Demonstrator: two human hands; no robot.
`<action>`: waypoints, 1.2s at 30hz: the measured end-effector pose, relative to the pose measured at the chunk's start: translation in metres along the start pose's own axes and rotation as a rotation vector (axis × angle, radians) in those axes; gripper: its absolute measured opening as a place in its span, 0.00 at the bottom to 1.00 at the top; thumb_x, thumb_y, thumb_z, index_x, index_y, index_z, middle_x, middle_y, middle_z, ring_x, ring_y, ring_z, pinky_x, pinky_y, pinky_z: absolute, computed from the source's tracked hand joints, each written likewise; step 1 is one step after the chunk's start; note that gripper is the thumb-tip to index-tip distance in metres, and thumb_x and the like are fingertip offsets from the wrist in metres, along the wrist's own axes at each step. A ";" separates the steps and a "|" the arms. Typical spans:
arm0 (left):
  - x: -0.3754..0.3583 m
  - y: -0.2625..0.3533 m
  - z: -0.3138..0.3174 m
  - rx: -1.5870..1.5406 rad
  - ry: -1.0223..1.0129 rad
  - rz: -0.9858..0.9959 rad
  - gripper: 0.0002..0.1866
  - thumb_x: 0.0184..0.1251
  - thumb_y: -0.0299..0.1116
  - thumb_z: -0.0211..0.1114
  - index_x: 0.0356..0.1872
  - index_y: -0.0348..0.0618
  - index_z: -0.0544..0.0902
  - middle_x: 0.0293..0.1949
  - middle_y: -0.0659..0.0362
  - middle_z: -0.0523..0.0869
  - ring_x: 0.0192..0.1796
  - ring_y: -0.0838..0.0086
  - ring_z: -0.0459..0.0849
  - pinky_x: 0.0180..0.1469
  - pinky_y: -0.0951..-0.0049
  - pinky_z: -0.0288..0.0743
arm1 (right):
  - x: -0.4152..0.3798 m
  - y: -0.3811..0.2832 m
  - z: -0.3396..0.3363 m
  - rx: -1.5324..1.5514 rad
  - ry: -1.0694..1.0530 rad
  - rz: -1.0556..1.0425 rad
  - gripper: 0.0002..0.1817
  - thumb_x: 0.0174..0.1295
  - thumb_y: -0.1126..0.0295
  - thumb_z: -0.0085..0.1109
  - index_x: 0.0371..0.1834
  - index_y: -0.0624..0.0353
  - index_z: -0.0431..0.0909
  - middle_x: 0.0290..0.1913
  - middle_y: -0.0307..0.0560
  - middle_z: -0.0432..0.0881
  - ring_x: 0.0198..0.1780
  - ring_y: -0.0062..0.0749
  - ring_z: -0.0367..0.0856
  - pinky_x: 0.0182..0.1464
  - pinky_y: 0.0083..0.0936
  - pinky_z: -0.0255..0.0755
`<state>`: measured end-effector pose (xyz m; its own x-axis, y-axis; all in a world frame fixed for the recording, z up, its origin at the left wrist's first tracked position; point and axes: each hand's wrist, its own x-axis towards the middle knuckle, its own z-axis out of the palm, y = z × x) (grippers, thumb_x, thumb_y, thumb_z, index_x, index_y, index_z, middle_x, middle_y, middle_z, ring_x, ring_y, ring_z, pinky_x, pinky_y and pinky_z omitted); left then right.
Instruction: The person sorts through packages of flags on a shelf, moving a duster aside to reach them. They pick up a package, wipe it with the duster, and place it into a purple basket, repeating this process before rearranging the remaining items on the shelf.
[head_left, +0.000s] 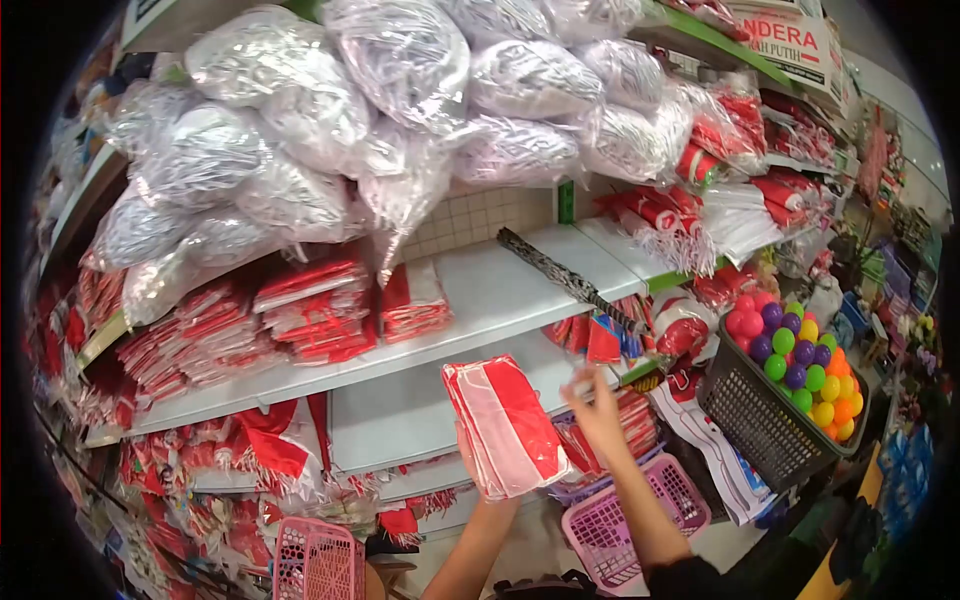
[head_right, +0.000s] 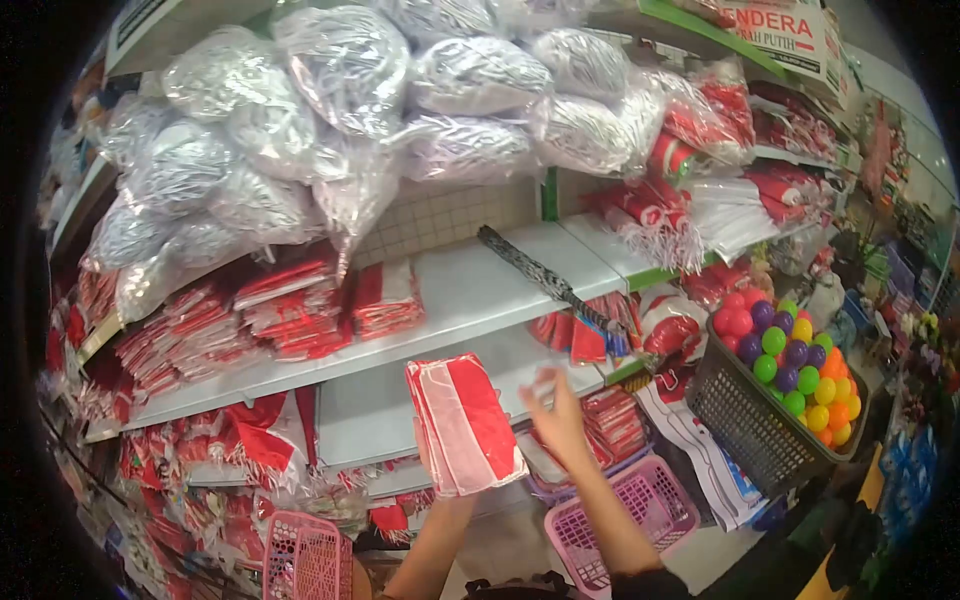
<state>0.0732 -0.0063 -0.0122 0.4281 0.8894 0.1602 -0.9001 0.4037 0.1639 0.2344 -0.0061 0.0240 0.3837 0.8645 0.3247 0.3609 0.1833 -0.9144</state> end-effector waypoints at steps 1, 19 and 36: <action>0.000 0.005 0.001 0.005 -0.005 0.010 0.32 0.69 0.56 0.45 0.66 0.46 0.63 0.61 0.53 0.73 0.59 0.59 0.75 0.63 0.56 0.68 | 0.036 0.014 0.004 -0.172 0.095 -0.188 0.21 0.57 0.67 0.62 0.50 0.64 0.68 0.49 0.52 0.75 0.50 0.40 0.74 0.53 0.31 0.68; 0.013 0.033 -0.011 0.009 -0.123 0.042 0.30 0.68 0.50 0.49 0.68 0.49 0.59 0.62 0.52 0.71 0.60 0.60 0.74 0.61 0.56 0.70 | 0.112 0.037 -0.023 -0.588 0.229 -0.063 0.25 0.66 0.54 0.48 0.35 0.69 0.81 0.31 0.63 0.83 0.38 0.54 0.83 0.42 0.41 0.74; 0.011 0.045 -0.007 -0.020 -0.165 0.017 0.32 0.67 0.44 0.52 0.69 0.52 0.54 0.62 0.51 0.69 0.60 0.60 0.74 0.59 0.56 0.72 | 0.005 -0.025 -0.095 -0.378 -0.662 -0.337 0.23 0.54 0.54 0.67 0.29 0.68 0.77 0.23 0.53 0.78 0.26 0.28 0.74 0.34 0.29 0.69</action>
<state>0.0369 0.0228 -0.0105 0.4190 0.8494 0.3208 -0.9079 0.3949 0.1403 0.3080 -0.0506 0.0712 -0.3327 0.9094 0.2497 0.6729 0.4144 -0.6127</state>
